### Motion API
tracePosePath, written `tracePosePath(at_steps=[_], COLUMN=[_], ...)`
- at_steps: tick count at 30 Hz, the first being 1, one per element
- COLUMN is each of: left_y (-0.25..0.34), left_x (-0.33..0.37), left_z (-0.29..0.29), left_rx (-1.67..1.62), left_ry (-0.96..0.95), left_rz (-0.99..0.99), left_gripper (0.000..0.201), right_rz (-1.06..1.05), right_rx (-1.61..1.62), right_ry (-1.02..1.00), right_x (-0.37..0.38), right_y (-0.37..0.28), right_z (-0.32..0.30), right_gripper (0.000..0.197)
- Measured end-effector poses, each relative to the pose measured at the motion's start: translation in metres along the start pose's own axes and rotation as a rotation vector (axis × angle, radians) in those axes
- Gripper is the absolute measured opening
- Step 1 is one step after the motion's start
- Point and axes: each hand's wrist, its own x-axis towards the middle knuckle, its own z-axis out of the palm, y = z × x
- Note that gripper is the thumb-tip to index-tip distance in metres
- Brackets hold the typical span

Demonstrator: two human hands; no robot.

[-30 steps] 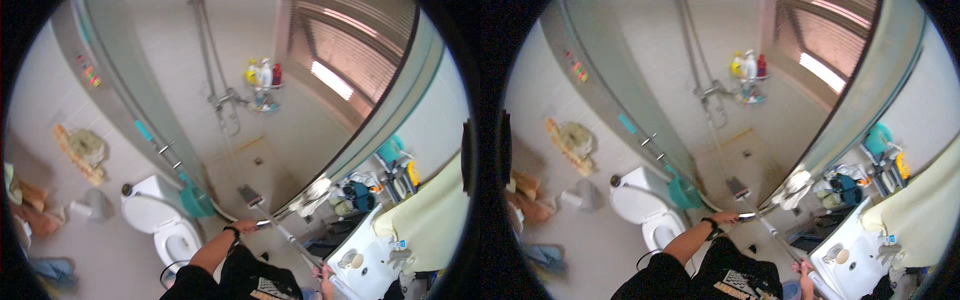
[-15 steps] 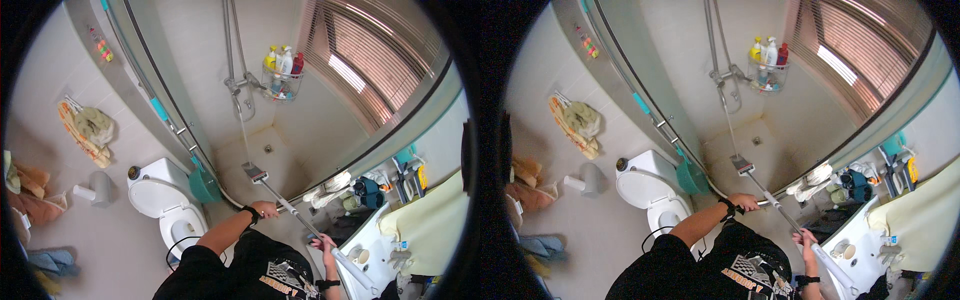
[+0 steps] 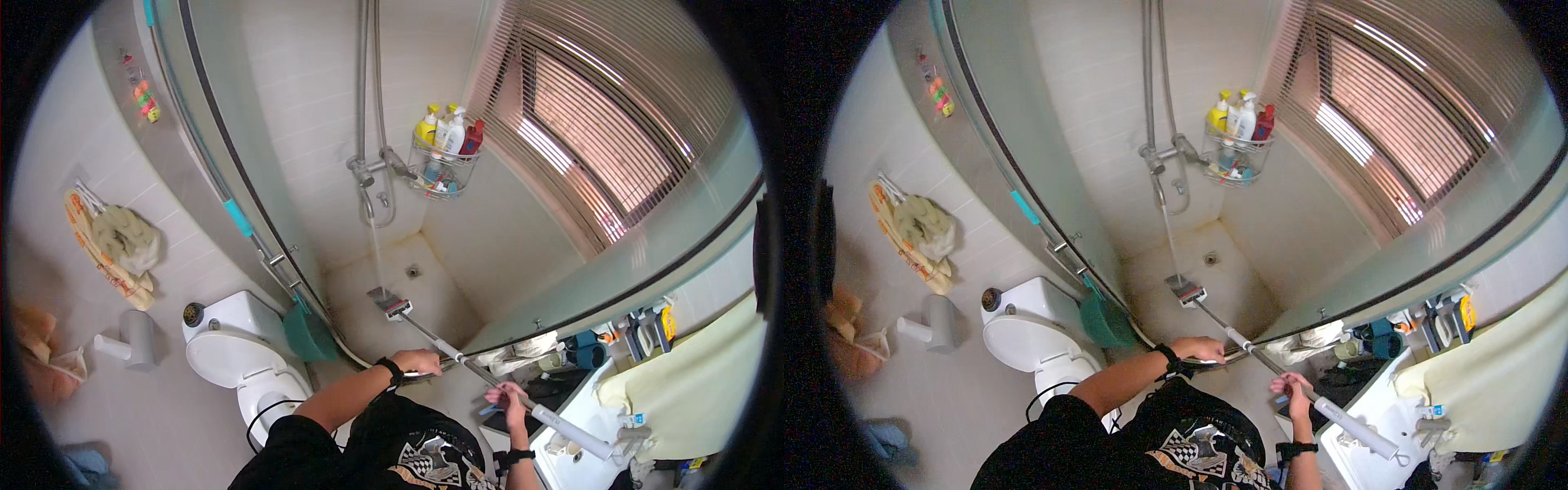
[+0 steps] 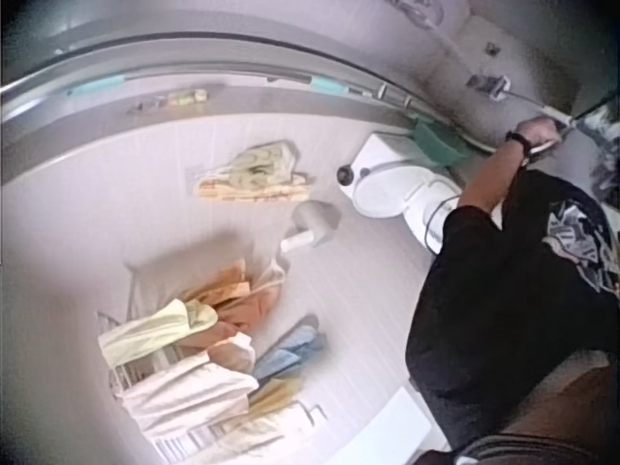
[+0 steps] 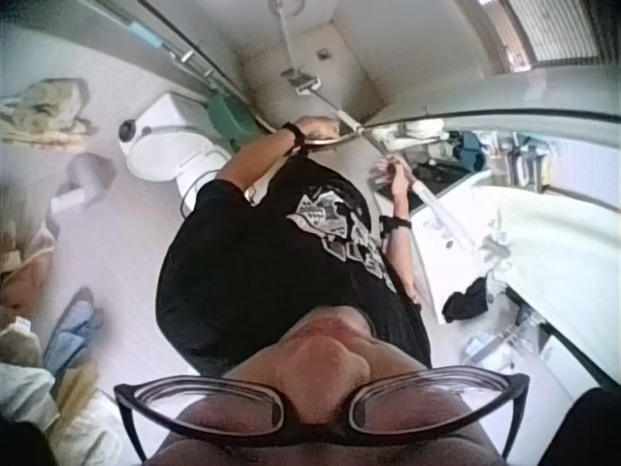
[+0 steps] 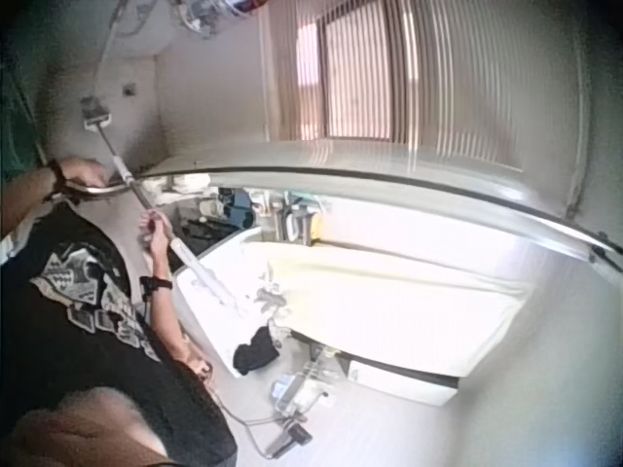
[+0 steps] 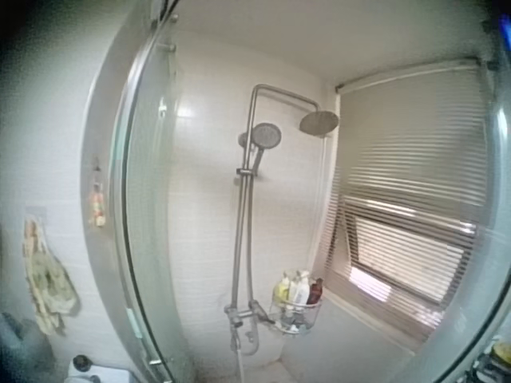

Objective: Mopping the floor of a hallway and then moving into a bathroom shower area.

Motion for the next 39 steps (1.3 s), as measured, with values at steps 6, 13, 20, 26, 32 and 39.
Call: tracePosePath(at_steps=[6, 13, 20, 26, 32, 39], left_y=[-0.013, -0.008, -0.018, 0.008, -0.027, -0.052], left_x=[0.017, 0.047, 0.074, 0.019, 0.003, -0.012], left_z=[0.004, 0.013, 0.043, 0.001, 0.009, 0.02], left_rx=[-0.013, 0.046, 0.143, 0.09, 0.072, 0.101], left_ry=[-0.114, -0.217, -0.253, -0.317, -0.294, -0.174], left_rz=[-0.068, 0.002, 0.071, -0.066, -0.2, -0.198], left_gripper=[0.043, 0.043, 0.044, 0.046, 0.044, 0.036], right_rz=[0.054, 0.063, 0.2, 0.234, 0.262, 0.299], right_rx=[-0.148, -0.119, 0.486, 0.844, 1.002, 0.92], right_ry=[0.177, 0.358, 0.616, 0.748, 0.724, 0.558], right_x=[-0.054, -0.111, -0.174, -0.191, -0.162, -0.103], right_y=[0.005, -0.017, 0.083, 0.144, 0.196, 0.208], right_z=[-0.023, -0.034, -0.084, -0.091, -0.089, -0.065], right_gripper=[0.041, 0.042, 0.055, 0.05, 0.046, 0.036])
